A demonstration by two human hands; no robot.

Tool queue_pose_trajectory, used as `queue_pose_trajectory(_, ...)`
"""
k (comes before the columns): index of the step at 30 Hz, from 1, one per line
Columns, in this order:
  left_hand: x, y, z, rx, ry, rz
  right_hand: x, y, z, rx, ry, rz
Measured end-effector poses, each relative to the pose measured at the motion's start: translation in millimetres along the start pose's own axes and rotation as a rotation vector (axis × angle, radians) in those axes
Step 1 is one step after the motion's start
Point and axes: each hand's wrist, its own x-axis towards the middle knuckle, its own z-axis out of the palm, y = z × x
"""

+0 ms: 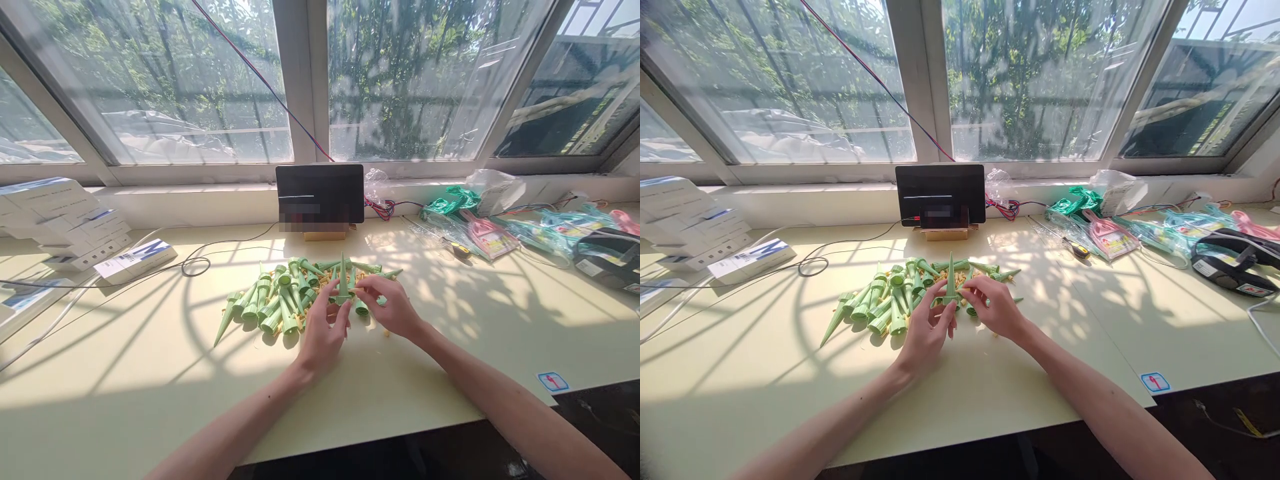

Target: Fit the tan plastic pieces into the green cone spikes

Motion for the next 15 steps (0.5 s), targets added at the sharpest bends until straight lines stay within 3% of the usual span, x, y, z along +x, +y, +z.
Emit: queue_pose_trajectory(15, 4.0, -4.3, -3.2, -0.021, -0.013, 0.031, 1.9, 1.2, -0.3, 0.0, -0.024, 0.038)
